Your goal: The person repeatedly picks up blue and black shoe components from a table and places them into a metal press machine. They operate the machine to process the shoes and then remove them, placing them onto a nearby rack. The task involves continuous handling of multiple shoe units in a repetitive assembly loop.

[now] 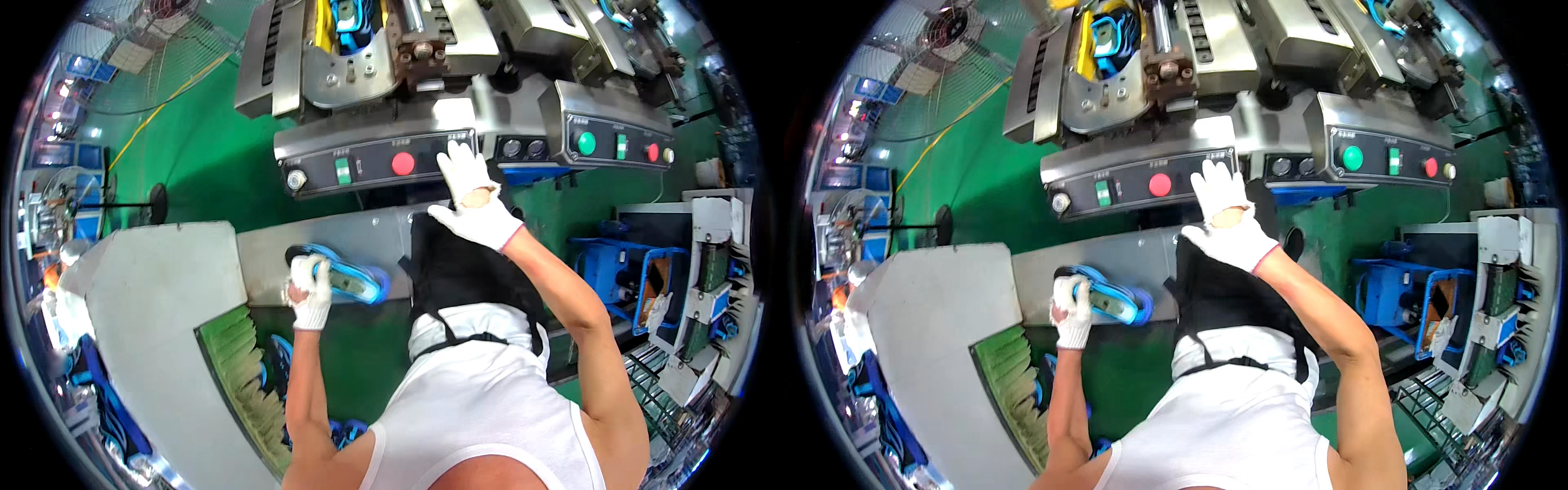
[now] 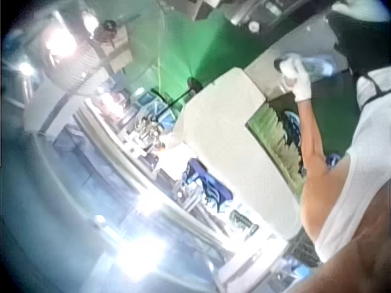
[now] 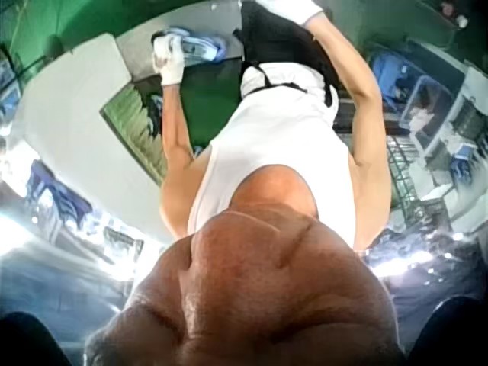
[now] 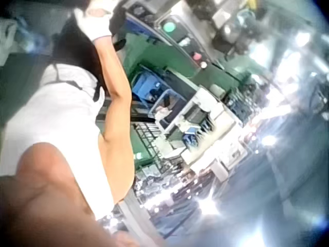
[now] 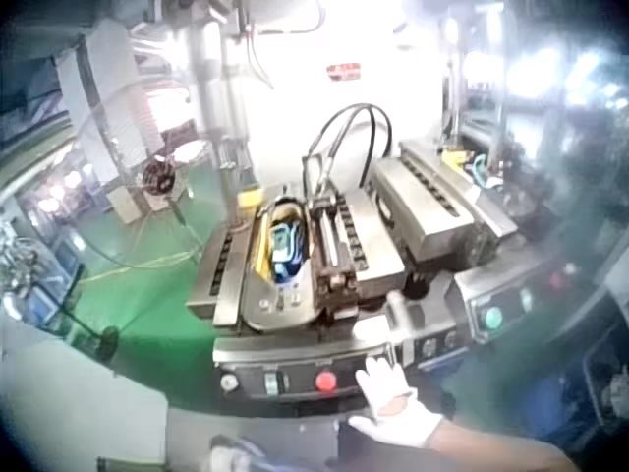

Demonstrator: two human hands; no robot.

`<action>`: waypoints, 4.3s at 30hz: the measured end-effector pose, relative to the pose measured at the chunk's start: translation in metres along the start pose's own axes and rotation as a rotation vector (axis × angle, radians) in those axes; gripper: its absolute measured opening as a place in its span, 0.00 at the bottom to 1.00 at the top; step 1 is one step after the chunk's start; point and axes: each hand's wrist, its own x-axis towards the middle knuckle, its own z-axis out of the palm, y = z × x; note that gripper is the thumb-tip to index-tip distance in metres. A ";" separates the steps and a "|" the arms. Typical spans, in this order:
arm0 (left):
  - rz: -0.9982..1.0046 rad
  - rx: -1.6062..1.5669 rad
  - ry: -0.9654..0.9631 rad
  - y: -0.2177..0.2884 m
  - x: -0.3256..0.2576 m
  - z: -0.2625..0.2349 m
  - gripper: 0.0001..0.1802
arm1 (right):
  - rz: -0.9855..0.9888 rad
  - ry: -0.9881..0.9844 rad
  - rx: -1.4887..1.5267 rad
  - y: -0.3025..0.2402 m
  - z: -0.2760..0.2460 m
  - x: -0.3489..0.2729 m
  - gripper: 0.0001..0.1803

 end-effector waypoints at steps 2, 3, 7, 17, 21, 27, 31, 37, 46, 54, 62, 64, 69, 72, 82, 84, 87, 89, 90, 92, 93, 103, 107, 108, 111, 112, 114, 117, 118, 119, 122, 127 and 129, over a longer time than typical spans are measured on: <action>0.072 -0.067 0.036 0.060 0.015 -0.012 0.08 | 0.051 -0.185 0.324 -0.026 -0.031 -0.026 0.53; 0.170 -0.067 0.081 0.085 0.022 -0.009 0.08 | 0.073 -0.273 0.402 -0.035 -0.044 -0.039 0.55; 0.335 -0.203 -0.088 0.204 0.046 0.022 0.08 | 0.012 -0.301 0.344 -0.042 -0.065 -0.086 0.47; 0.999 -0.597 -0.745 0.410 0.033 0.106 0.34 | 0.807 0.243 0.635 0.044 -0.118 -0.285 0.46; 1.130 -0.617 -0.737 0.431 0.030 0.137 0.38 | 1.291 0.671 0.688 0.082 -0.111 -0.401 0.56; 1.002 -0.471 -0.894 0.420 0.025 0.176 0.34 | 1.113 1.523 0.513 0.234 -0.263 -0.449 0.46; 0.901 -0.370 -0.950 0.403 0.026 0.189 0.34 | 1.459 1.478 -0.051 0.348 -0.404 -0.459 0.40; 0.567 -0.276 -0.957 0.367 0.016 0.203 0.33 | 1.625 1.270 0.061 0.501 -0.493 -0.521 0.20; 0.484 -0.217 -0.923 0.349 0.020 0.199 0.26 | 1.419 1.334 0.205 0.576 -0.525 -0.603 0.40; 0.116 -0.060 -0.473 0.230 0.011 0.110 0.15 | 0.803 1.126 0.769 0.353 -0.177 -0.391 0.31; -1.010 0.306 0.044 -0.040 -0.204 -0.067 0.24 | 0.740 0.202 1.191 0.141 -0.025 -0.167 0.30; -1.395 0.513 0.052 -0.070 -0.306 -0.113 0.30 | 0.589 0.018 1.066 0.119 -0.031 -0.140 0.28; -1.910 0.548 0.077 -0.034 -0.481 -0.136 0.50 | 0.476 -0.237 0.790 0.122 -0.037 -0.104 0.28; -2.124 0.396 0.151 -0.014 -0.529 -0.100 0.53 | 0.453 -0.299 0.672 0.121 -0.045 -0.089 0.27; -1.978 0.529 0.132 -0.040 -0.602 -0.033 0.27 | 0.369 -0.373 0.517 0.091 -0.061 -0.065 0.24; -1.877 0.576 0.063 -0.023 -0.573 -0.034 0.24 | 0.314 -0.372 0.454 0.087 -0.060 -0.062 0.24; -1.313 0.685 -0.104 -0.006 -0.547 -0.039 0.20 | 0.369 -0.399 0.552 0.091 -0.053 -0.064 0.29; -1.428 0.354 0.309 0.016 -0.457 -0.024 0.19 | 0.362 -0.379 0.619 0.088 -0.043 -0.067 0.27; -1.359 0.203 0.382 0.024 -0.420 -0.010 0.20 | 0.315 -0.366 0.597 0.080 -0.041 -0.070 0.26; -1.206 0.246 0.427 0.035 -0.370 0.018 0.19 | 0.208 -0.363 0.568 0.049 -0.033 -0.065 0.22; -1.180 0.278 0.437 0.041 -0.343 0.028 0.19 | 0.138 -0.396 0.525 0.026 -0.035 -0.061 0.21; -0.348 0.029 0.267 0.088 -0.144 -0.022 0.16 | -0.578 -0.252 0.313 -0.120 -0.016 -0.069 0.32; -0.010 -0.293 0.104 0.175 -0.042 -0.002 0.15 | -0.429 -0.056 0.026 -0.107 0.012 -0.065 0.18; 0.061 -0.345 0.087 0.196 -0.021 0.001 0.15 | -0.340 -0.157 0.126 -0.094 -0.022 -0.057 0.19; 0.471 -0.355 -0.146 0.260 0.033 0.014 0.22 | -0.244 0.172 0.335 -0.026 -0.066 -0.085 0.24; 0.609 -0.342 -0.255 0.290 0.053 0.012 0.25 | -0.091 0.061 0.528 -0.014 -0.097 -0.098 0.27; 0.733 -0.467 -0.309 0.337 0.083 0.024 0.32 | 0.097 0.105 0.709 0.027 -0.121 -0.136 0.31; 0.914 -0.316 -0.187 0.408 0.147 0.048 0.37 | 0.592 0.204 1.048 0.066 -0.139 -0.205 0.31; 0.935 -0.317 -0.130 0.426 0.170 0.065 0.37 | 0.706 0.300 1.165 0.074 -0.132 -0.230 0.30; 0.913 -0.310 -0.118 0.443 0.194 0.079 0.36 | 0.800 0.400 1.287 0.081 -0.125 -0.251 0.30; 0.769 -0.376 -0.167 0.480 0.276 0.150 0.35 | 0.783 0.841 1.377 0.091 -0.109 -0.279 0.33; 0.444 -0.258 -0.179 0.541 0.410 0.259 0.45 | 1.084 0.998 1.577 0.113 -0.099 -0.292 0.17; 0.368 -0.278 -0.215 0.564 0.435 0.298 0.46 | 1.177 1.026 1.669 0.127 -0.091 -0.300 0.14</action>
